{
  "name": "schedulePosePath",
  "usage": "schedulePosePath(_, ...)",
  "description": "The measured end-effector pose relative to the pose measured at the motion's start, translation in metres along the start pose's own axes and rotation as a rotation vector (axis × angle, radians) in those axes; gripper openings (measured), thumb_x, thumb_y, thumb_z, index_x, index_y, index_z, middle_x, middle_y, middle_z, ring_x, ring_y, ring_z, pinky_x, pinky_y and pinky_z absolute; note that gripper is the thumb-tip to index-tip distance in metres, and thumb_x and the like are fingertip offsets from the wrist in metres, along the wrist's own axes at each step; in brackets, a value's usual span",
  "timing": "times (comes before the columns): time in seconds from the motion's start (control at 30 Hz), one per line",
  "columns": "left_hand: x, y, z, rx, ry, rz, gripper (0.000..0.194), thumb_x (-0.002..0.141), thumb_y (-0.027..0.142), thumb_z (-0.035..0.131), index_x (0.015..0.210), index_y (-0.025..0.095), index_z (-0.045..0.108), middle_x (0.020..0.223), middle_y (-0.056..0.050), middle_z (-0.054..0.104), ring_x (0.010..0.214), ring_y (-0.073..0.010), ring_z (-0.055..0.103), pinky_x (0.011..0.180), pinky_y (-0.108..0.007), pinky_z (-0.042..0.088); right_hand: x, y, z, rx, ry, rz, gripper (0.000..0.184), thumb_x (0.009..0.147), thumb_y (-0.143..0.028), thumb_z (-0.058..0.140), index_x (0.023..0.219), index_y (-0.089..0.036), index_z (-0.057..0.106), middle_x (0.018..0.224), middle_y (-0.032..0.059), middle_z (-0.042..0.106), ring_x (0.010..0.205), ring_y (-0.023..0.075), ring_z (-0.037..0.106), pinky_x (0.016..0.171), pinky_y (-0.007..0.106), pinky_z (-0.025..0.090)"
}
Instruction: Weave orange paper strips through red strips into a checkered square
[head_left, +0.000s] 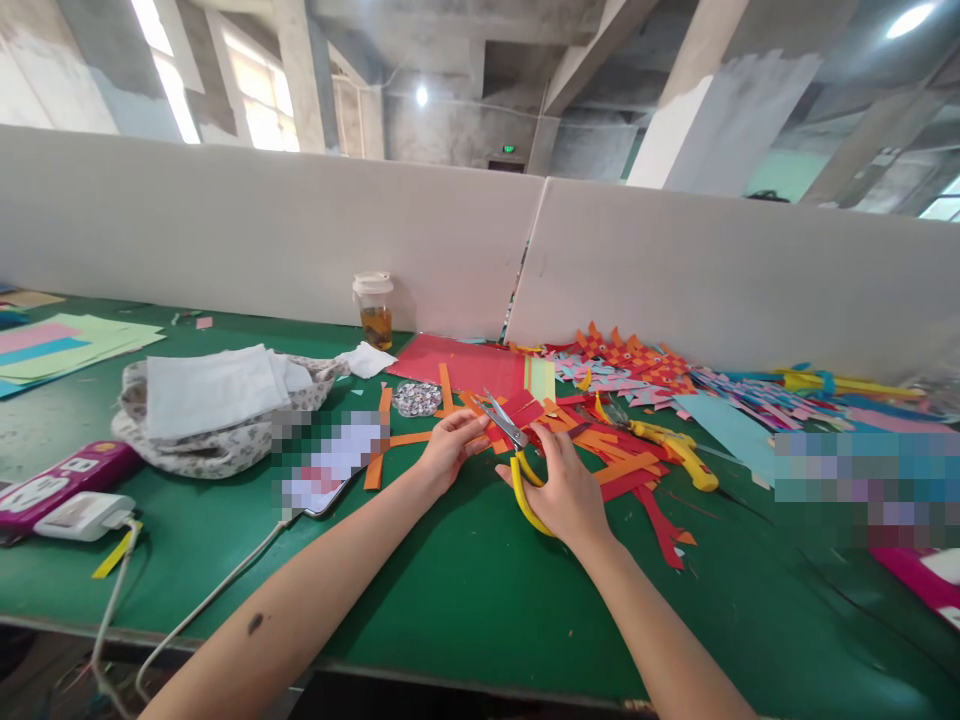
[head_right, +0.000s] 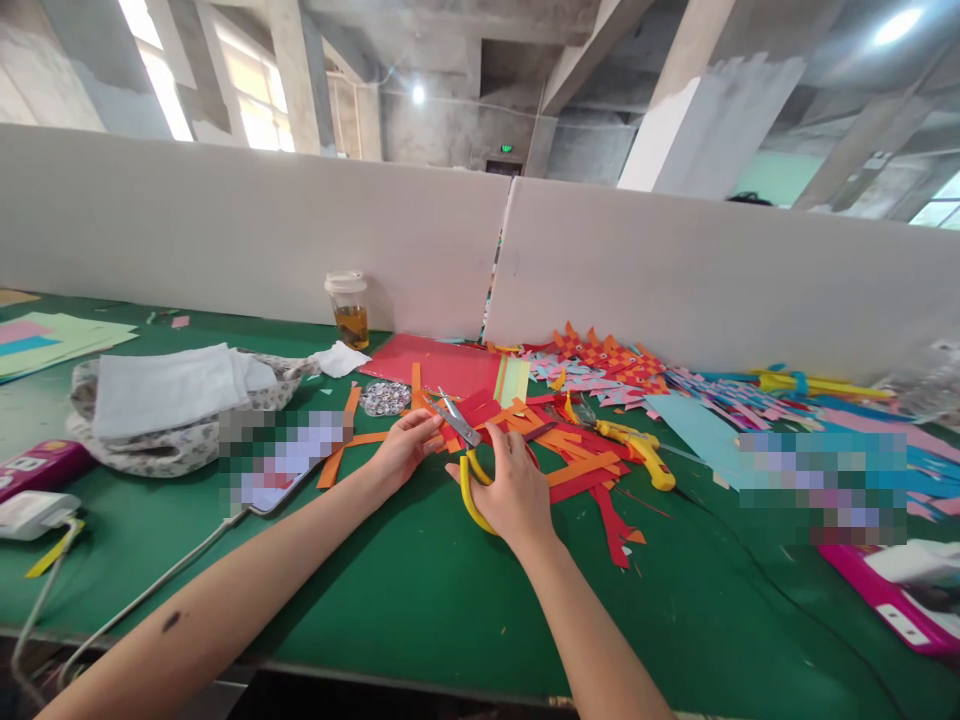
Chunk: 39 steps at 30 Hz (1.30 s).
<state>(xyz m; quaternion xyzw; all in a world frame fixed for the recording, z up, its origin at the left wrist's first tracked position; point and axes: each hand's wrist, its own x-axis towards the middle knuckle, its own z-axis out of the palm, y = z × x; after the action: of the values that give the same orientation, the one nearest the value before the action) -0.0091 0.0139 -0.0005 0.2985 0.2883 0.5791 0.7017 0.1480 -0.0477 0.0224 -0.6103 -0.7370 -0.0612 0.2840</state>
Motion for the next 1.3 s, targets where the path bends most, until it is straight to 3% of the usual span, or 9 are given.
schedulePosePath(0.57,-0.0006,0.0008,-0.0023,-0.028,-0.146,-0.180,0.021,0.059,0.020,0.075,0.073,0.015,0.061,0.071,-0.001,0.065,0.062,-0.0090,0.060,0.061,-0.021,0.051,0.0017,0.0021,-0.0043,-0.091,0.022,-0.069,0.053,0.076,-0.046,0.049,0.123,-0.022,0.042,0.096,0.0082,0.054,0.080,0.0222,0.058,0.050,0.025,0.038)
schedulePosePath(1.03,0.0007,-0.0008,-0.0039,-0.021,-0.135,-0.193,0.021,0.059,0.020,0.076,0.073,0.015,0.061,0.063,0.002,0.062,0.057,-0.0082,0.059,0.059,-0.021,0.050,0.0026,0.0048,-0.0031,-0.101,0.046,-0.075,0.051,0.076,-0.046,0.050,0.121,-0.021,0.045,0.095,0.0088,0.054,0.078,0.0220,0.058,0.052,0.026,0.038)
schedulePosePath(1.3,0.0016,-0.0016,-0.0043,-0.022,-0.138,-0.197,0.022,0.059,0.020,0.076,0.076,0.015,0.063,0.069,-0.001,0.065,0.059,-0.0087,0.060,0.059,-0.021,0.050,0.0024,0.0064,-0.0022,-0.107,0.061,-0.085,0.052,0.076,-0.047,0.050,0.120,-0.020,0.046,0.095,0.0085,0.055,0.076,0.0214,0.059,0.052,0.025,0.038)
